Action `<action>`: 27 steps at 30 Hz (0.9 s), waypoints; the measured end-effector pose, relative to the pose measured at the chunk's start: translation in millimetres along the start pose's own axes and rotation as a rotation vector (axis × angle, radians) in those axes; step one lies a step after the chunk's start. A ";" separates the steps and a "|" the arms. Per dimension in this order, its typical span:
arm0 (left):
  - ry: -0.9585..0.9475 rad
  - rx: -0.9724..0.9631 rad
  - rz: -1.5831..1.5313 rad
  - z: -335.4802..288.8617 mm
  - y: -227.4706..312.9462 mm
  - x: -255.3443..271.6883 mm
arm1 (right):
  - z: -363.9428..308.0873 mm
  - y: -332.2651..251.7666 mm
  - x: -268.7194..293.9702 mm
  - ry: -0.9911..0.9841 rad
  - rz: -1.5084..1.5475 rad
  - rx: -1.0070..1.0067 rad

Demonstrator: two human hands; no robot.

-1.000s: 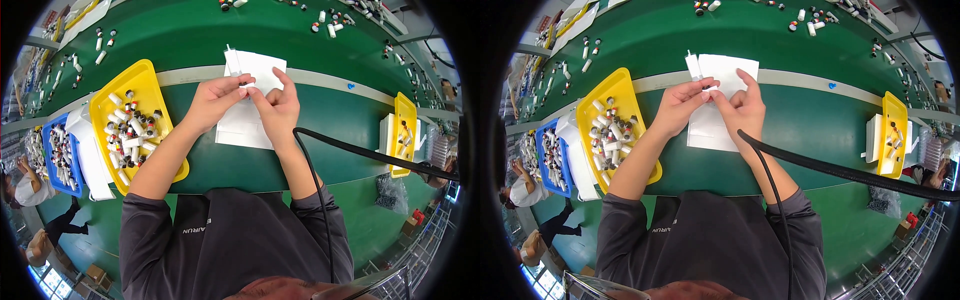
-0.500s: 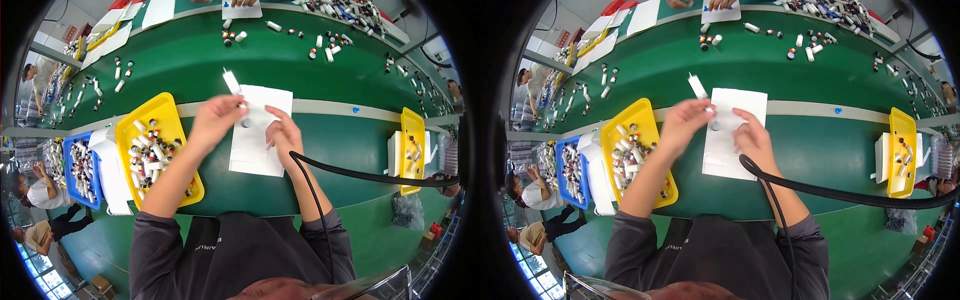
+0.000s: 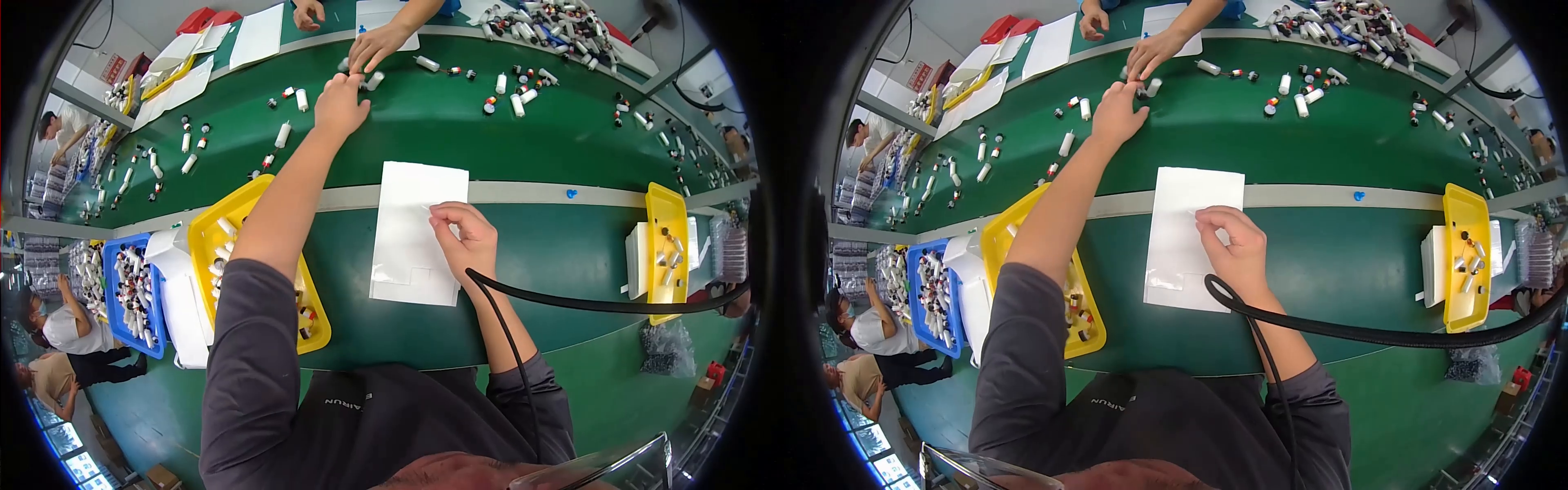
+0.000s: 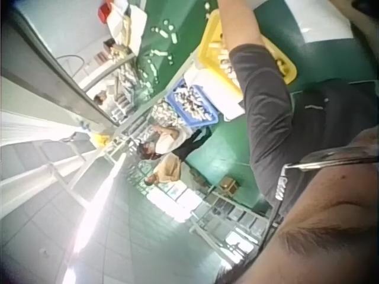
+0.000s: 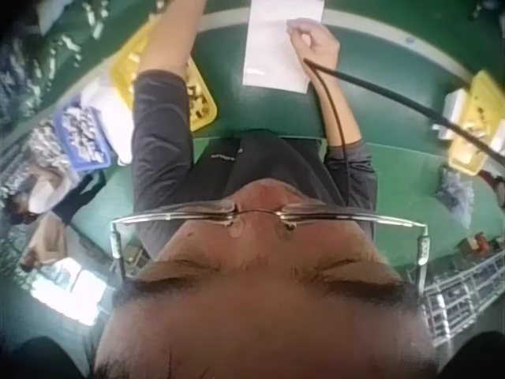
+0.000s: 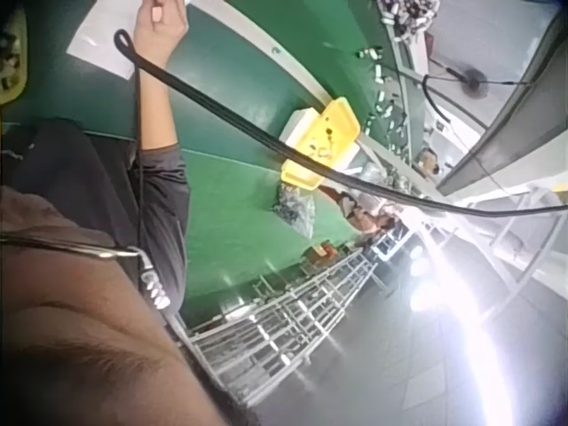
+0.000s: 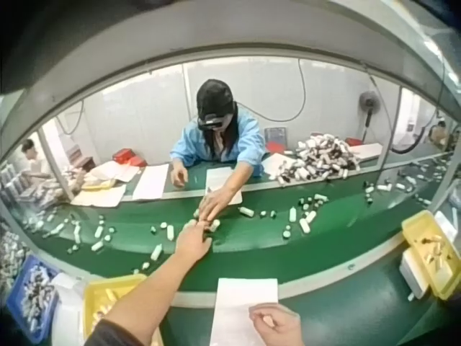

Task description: The person assembles small plastic valve or connector components by hand at a manufacturing workstation.

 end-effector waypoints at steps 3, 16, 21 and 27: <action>0.113 0.017 0.042 8.2 18.8 -11.4 | 5.4 -2.1 8.8 0.033 0.032 -0.021; -0.199 0.436 -0.765 5.1 42.7 -21.5 | 7.1 17.4 38.9 0.228 0.338 -0.226; -0.403 1.017 -1.688 -100.4 132.0 74.1 | 15.8 -30.5 35.6 0.253 -0.202 0.262; -0.464 1.186 -1.849 -162.8 166.2 106.6 | 3.5 -15.2 20.7 0.111 -0.306 0.314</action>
Point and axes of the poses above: each hand's wrist, its own z-axis towards the middle knuckle, its own x-axis out of the back of the hand, y = z × x, the point moved 5 cm from there along z, towards the middle knuckle, and after that the axes turned 15 degrees about y, right-handed, at the moved point
